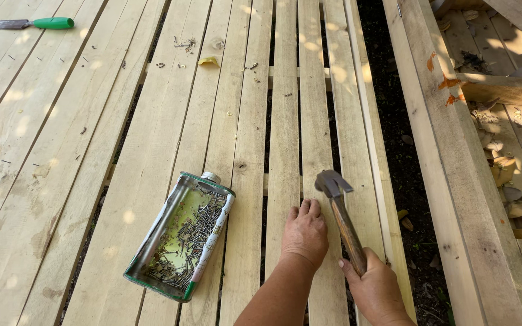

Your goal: The person takes nails one at a time from a tin can filled with nails and hammers them into the gaps between wooden slats of a large slatted panel, holding the hammer in one hand while positioning each nail with the other. The person repeats this pick-and-hammer cycle across different spots on the panel.

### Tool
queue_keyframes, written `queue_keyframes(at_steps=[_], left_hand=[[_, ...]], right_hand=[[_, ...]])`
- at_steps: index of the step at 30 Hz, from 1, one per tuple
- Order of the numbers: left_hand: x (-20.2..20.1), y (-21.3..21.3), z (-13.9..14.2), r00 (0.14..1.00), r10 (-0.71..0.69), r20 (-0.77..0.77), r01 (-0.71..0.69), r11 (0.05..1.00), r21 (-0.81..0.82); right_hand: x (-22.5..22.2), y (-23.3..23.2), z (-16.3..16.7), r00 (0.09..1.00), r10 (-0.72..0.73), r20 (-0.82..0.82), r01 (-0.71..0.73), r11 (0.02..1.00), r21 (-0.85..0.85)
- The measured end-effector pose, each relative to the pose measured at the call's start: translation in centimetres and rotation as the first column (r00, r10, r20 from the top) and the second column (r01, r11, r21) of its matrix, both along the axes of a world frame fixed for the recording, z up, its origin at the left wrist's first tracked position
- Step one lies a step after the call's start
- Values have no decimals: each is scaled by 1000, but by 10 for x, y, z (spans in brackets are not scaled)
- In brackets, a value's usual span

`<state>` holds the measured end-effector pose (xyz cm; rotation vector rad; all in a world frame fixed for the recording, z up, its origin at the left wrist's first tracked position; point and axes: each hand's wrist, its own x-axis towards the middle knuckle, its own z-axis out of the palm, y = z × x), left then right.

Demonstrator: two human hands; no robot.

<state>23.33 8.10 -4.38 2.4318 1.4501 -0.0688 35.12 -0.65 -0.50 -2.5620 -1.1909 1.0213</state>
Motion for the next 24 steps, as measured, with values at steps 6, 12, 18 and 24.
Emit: queue_keyframes(at_steps=[6, 12, 18, 24], left_hand=[[0, 1, -2, 999, 13, 34, -13, 1000, 10], [2, 0, -7, 999, 24, 31, -25, 999, 21], [-1, 0, 1, 994, 57, 92, -55, 998, -22], [1, 3, 2, 999, 34, 9, -34, 999, -32]], right_hand=[[5, 7, -4, 1000, 0, 6, 0, 1000, -28], [-4, -1, -3, 999, -51, 1, 51, 993, 109], [-4, 13, -4, 999, 39, 36, -37, 999, -30], [-4, 5, -2, 995, -88, -52, 87, 996, -22]])
